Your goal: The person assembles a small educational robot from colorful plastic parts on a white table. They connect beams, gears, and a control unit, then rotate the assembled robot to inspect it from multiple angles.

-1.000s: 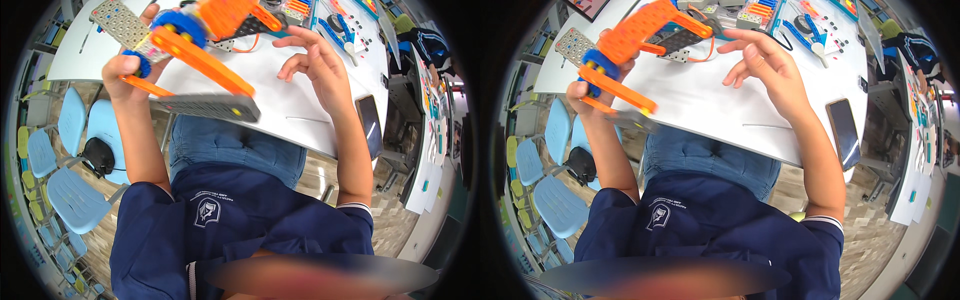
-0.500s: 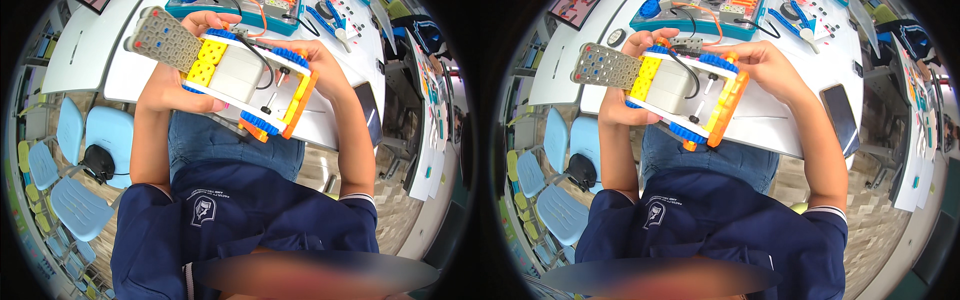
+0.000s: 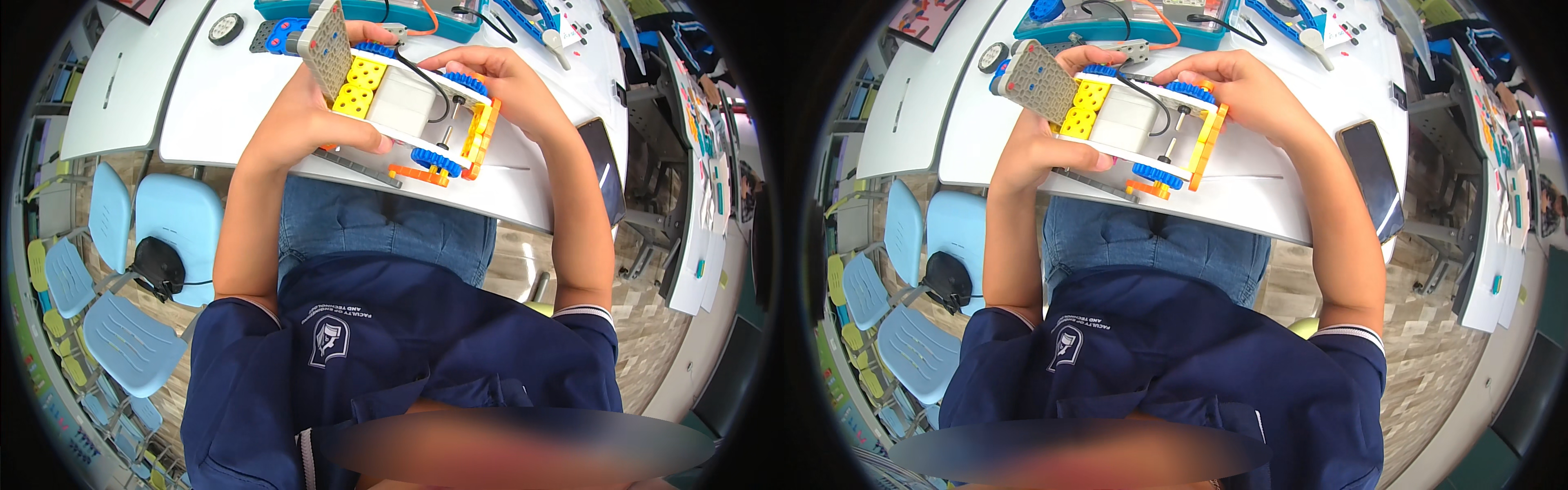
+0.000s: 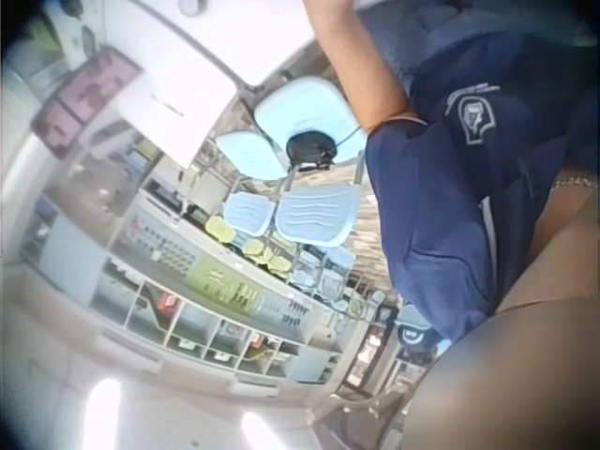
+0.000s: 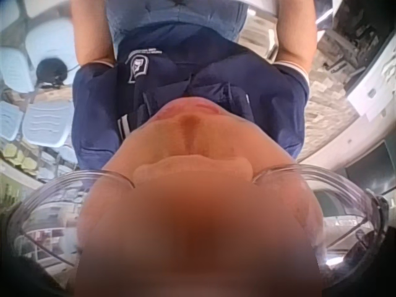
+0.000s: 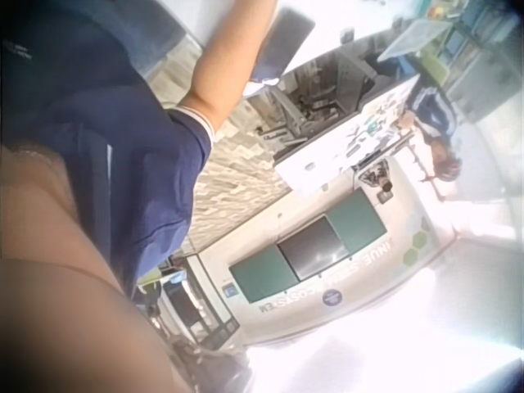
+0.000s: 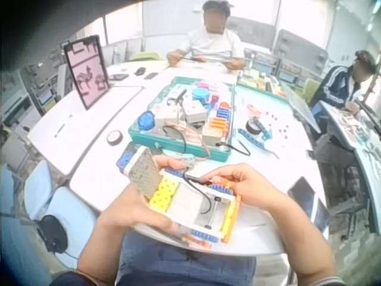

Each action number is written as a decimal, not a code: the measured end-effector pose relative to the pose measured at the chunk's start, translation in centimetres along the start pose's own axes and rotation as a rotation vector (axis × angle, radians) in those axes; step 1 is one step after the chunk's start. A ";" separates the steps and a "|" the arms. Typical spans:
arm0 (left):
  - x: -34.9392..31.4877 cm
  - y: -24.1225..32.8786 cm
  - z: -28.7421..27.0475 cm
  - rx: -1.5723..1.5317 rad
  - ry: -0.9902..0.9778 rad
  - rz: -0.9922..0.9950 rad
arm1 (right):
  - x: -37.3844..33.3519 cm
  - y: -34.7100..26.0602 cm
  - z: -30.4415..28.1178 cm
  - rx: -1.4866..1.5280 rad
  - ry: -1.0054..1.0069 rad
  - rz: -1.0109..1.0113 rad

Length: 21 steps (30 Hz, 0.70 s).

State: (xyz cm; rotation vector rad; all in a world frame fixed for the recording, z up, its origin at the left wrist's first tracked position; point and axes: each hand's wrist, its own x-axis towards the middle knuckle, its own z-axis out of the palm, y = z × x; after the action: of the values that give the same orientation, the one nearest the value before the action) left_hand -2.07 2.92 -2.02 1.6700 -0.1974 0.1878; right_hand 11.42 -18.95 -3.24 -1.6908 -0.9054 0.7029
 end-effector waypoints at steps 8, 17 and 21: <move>-0.4 -0.2 -0.5 0.075 -0.021 -0.023 | -0.4 -0.9 -0.5 -0.072 0.096 0.105; -1.1 -0.7 -0.6 0.272 -0.031 -0.008 | -0.3 -0.6 0.5 -0.111 0.193 0.090; -1.2 -0.5 -0.5 0.255 -0.030 -0.064 | -0.4 -0.8 0.6 -0.156 0.205 0.098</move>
State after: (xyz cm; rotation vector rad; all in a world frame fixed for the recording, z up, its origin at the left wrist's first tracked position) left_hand -3.12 3.51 -2.72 1.9311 -0.1467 0.1439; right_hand 10.55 -18.90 -2.61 -1.9172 -0.7527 0.5226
